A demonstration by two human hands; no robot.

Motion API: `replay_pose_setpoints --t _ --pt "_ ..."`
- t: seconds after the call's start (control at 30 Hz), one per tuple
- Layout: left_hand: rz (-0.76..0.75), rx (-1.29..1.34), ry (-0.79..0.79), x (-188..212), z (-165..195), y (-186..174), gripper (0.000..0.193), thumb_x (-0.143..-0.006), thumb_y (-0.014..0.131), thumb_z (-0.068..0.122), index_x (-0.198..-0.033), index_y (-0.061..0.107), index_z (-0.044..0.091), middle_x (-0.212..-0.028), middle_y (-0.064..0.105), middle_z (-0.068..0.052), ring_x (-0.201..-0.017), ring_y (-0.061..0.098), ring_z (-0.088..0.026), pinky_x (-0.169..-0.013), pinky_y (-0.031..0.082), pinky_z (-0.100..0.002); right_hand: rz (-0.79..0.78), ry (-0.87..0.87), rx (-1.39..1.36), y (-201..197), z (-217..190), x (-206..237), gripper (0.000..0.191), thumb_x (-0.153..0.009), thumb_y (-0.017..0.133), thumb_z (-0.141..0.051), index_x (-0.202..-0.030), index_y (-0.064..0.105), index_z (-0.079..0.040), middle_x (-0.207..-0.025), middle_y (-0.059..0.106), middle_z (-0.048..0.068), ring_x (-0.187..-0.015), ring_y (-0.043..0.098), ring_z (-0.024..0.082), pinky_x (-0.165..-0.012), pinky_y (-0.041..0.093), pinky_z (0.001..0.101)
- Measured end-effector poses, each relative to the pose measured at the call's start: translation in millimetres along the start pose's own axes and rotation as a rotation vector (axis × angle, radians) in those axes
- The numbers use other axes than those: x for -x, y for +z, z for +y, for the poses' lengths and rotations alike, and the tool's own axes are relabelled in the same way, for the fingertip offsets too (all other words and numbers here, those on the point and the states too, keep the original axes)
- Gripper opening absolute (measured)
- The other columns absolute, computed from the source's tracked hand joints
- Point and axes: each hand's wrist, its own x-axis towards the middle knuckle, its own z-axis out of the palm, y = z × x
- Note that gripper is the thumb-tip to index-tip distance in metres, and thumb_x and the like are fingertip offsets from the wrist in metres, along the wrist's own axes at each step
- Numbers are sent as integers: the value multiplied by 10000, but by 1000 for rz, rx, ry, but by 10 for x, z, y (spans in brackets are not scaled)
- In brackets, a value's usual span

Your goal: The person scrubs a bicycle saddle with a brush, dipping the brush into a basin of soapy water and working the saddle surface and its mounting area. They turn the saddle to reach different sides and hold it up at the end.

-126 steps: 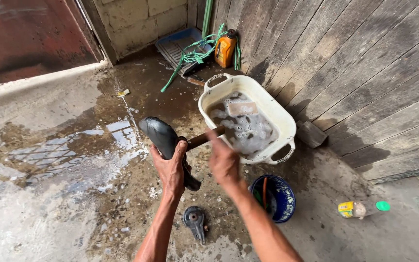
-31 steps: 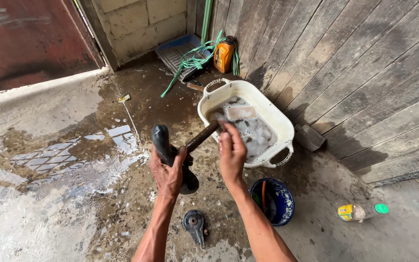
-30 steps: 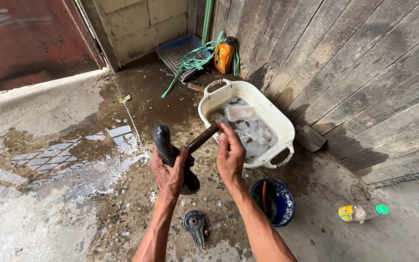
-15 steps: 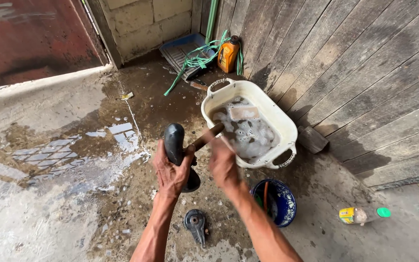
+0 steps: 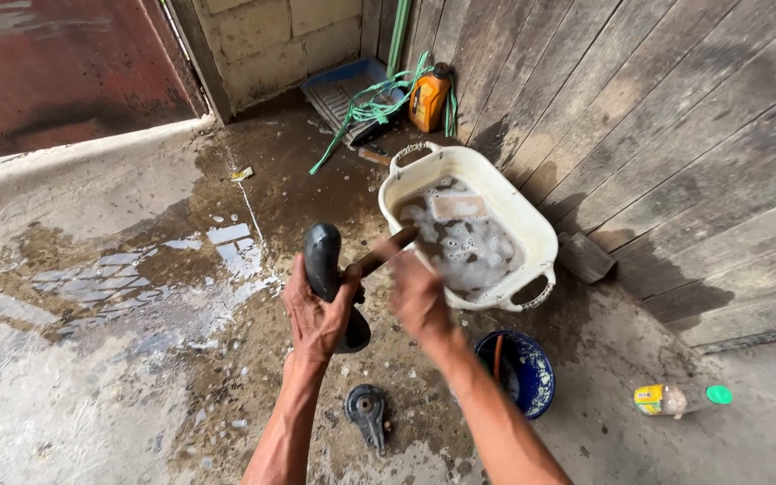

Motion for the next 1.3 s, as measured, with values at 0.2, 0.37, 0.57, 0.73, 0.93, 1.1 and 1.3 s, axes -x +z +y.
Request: replay_pose_setpoints --t 0.2,0.37,0.57,0.73,0.93,1.1,1.3 --pt "19 -43 162 -11 -31 28 421 -838 761 390 -1098 605 97 -836 612 -77 -653 585 -198 -583 540 -378 -15 -138 -160 118 194 89 577 -1172 252 -371 -1168 675 22 -868 659 65 -647 585 140 -416 436 205" --pt "41 -118 222 -11 -59 28 447 -841 784 405 -1108 606 94 -818 660 -61 -670 623 -182 -643 540 -396 -27 90 76 302 367 217 484 -1145 335 -384 -886 580 -56 -757 435 102 -578 433 156 -467 385 219" --pt "-19 170 -73 -21 14 -5 500 -821 726 433 -1132 562 78 -781 672 -71 -629 681 -173 -599 627 -386 44 -303 -109 190 221 174 426 -1174 278 -201 -1432 550 1 -1056 651 188 -728 620 197 -534 478 221" --pt "-5 180 -127 -57 16 2 486 -852 712 459 -1109 569 72 -791 661 -100 -654 710 -186 -621 654 -404 156 63 -71 72 167 77 442 -1054 405 -97 -1446 599 -27 -822 613 142 -532 537 102 -305 298 229" --pt "7 332 -249 -68 10 -5 491 -835 715 496 -981 569 49 -763 689 -118 -611 699 -194 -605 653 -399 -104 -198 77 86 243 105 473 -1049 384 -125 -1486 564 -98 -771 586 72 -541 527 143 -339 408 214" --pt "-14 337 -314 -63 95 -28 488 -848 725 490 -929 522 53 -715 646 -116 -582 679 -180 -575 644 -365 106 -80 71 19 364 103 464 -1064 388 -167 -1496 550 -114 -818 569 70 -566 509 124 -394 439 228" --pt "-23 432 -389 -82 92 -41 446 -867 704 464 -912 520 59 -673 671 -111 -512 630 -156 -497 585 -339 68 -1 33 146 362 168 521 -1074 320 -326 -1466 582 -105 -713 527 25 -510 463 105 -332 361 287"
